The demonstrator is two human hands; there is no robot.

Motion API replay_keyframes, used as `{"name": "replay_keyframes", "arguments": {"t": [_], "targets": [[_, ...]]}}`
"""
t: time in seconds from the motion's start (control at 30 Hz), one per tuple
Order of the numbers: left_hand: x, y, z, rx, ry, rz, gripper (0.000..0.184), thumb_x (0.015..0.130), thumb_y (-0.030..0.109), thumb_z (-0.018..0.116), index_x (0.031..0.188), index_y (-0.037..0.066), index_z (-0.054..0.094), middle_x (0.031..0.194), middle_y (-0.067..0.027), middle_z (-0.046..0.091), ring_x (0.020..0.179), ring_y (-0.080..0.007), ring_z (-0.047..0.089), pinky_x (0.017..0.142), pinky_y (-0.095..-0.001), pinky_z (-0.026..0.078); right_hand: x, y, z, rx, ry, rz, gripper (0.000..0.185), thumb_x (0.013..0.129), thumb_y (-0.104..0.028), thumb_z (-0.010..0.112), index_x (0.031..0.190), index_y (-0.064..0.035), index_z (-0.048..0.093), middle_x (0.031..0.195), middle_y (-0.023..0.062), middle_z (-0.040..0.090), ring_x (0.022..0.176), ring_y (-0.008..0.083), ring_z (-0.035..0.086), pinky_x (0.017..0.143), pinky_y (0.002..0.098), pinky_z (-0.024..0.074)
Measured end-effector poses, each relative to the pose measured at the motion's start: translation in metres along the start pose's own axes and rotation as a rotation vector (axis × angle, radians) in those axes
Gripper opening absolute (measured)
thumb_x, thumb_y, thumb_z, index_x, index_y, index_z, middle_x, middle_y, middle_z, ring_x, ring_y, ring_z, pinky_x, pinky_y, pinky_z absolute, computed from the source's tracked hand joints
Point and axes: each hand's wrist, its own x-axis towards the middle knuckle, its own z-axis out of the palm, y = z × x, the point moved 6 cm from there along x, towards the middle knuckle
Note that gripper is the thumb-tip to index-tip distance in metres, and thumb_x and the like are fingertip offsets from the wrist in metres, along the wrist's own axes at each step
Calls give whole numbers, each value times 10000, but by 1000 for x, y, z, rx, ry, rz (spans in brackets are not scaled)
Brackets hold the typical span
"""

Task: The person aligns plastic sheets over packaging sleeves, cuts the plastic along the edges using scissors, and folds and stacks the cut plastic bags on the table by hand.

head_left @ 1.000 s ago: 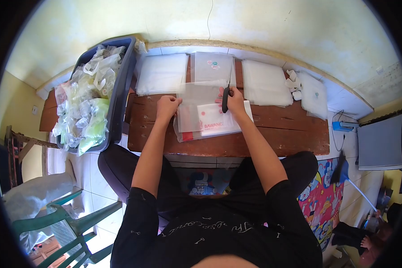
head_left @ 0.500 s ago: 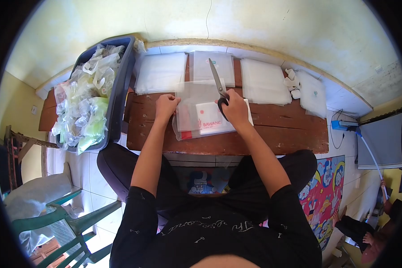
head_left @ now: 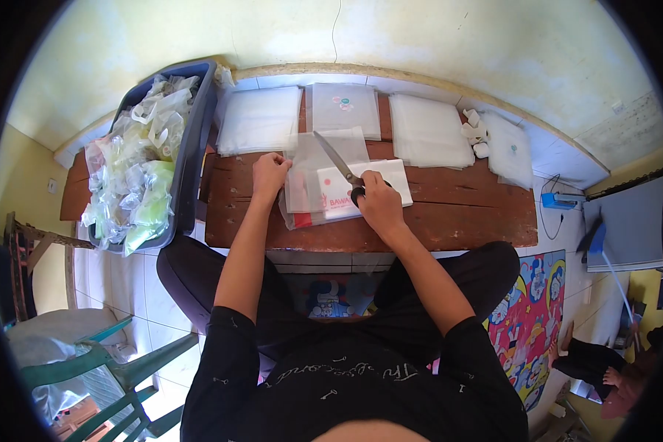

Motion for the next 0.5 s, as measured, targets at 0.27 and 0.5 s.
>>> {"name": "replay_keyframes", "arguments": {"t": [0.27,0.5], "targets": [[11,-12,0,76,107,129,249,814,233,745,901,1,733,732,-109,717,594,-177,669,584,-325,528,-1,2,-5,-28,-14,13,264,794,-132,668,998,-67,513,930,127,609,748,374,647,631,483,511],[7,-12,-5,83,106,118,256,804,243,744,904,7,738,817,-157,726,777,-270,707,739,-368,534,10,-9,12,-71,-49,-136,268,800,-152,672,976,-62,490,942,133,602,722,346,663,586,458,533]]}}
